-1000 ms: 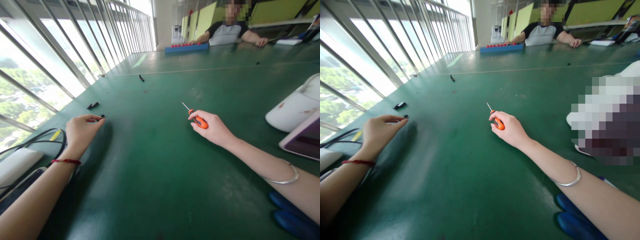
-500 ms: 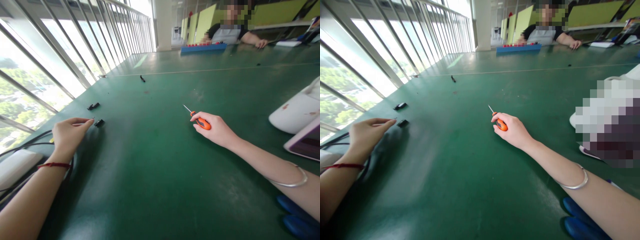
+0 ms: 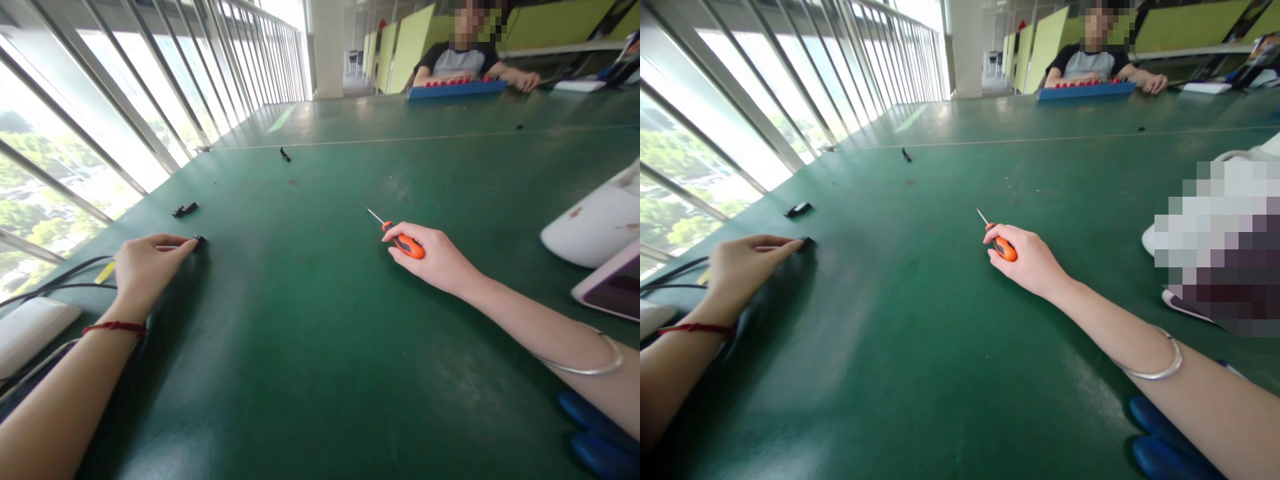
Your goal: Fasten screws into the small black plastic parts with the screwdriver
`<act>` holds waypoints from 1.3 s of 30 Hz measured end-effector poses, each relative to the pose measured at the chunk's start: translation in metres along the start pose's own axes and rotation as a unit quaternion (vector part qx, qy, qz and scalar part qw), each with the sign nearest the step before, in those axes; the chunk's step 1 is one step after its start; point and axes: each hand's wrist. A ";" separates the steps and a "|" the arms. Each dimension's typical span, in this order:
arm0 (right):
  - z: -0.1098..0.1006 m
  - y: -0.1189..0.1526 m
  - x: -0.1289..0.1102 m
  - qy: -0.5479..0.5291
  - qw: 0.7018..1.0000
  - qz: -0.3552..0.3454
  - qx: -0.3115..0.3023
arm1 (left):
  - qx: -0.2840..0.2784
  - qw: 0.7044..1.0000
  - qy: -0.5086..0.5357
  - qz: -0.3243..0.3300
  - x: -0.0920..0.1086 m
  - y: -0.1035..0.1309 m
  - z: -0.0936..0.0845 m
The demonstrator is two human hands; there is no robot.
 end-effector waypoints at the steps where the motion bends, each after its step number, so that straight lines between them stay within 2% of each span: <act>1: 0.000 0.000 0.000 0.000 1.000 0.000 0.000 | 0.001 1.000 -0.003 -0.004 0.000 0.000 0.000; 8: 0.001 0.001 0.000 0.000 1.000 -0.003 0.001 | -0.006 0.999 -0.032 -0.004 -0.003 -0.004 0.000; 10: 0.001 0.000 0.000 -0.001 1.000 -0.005 0.002 | 0.001 0.999 -0.031 0.032 0.006 0.001 0.004; 12: 0.001 0.000 0.000 -0.001 1.000 -0.005 0.003 | 0.002 0.991 -0.004 0.134 0.028 0.015 0.014; 13: 0.001 0.000 -0.001 -0.002 1.000 -0.005 0.005 | -0.042 0.978 0.021 0.201 0.044 0.025 0.022; 15: 0.001 0.000 -0.001 -0.003 1.000 -0.007 0.008 | -0.110 0.937 0.046 0.329 0.082 0.046 0.043; 17: 0.000 0.001 -0.001 -0.005 1.000 -0.007 0.018 | -0.166 0.891 0.037 0.421 0.121 0.065 0.065; 20: -0.001 0.002 -0.001 -0.010 0.999 -0.002 0.049 | -0.190 0.855 0.033 0.482 0.164 0.081 0.094; 22: -0.002 0.003 -0.001 -0.016 0.997 0.000 0.079 | -0.198 0.846 0.036 0.494 0.177 0.082 0.108; 25: -0.002 0.004 -0.004 -0.046 0.990 0.003 0.131 | -0.218 0.836 0.093 0.494 0.178 0.076 0.121; 29: -0.003 0.010 -0.014 -0.076 0.976 -0.015 0.202 | -0.237 0.816 0.126 0.511 0.168 0.069 0.124; 34: -0.008 0.023 -0.027 -0.025 0.960 -0.069 0.269 | -0.173 0.833 0.096 0.516 0.164 0.063 0.121; 37: -0.010 0.031 -0.030 -0.003 0.946 -0.094 0.311 | -0.174 0.839 0.093 0.507 0.164 0.060 0.120; 39: -0.010 0.035 -0.031 0.006 0.943 -0.104 0.317 | -0.186 0.836 0.096 0.507 0.163 0.059 0.120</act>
Point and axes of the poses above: each hand's wrist, its own y-axis away from the middle knuckle, its own z-axis out of the palm, x = y × z, and after that the axes turned 15 degrees about -x, right-handed
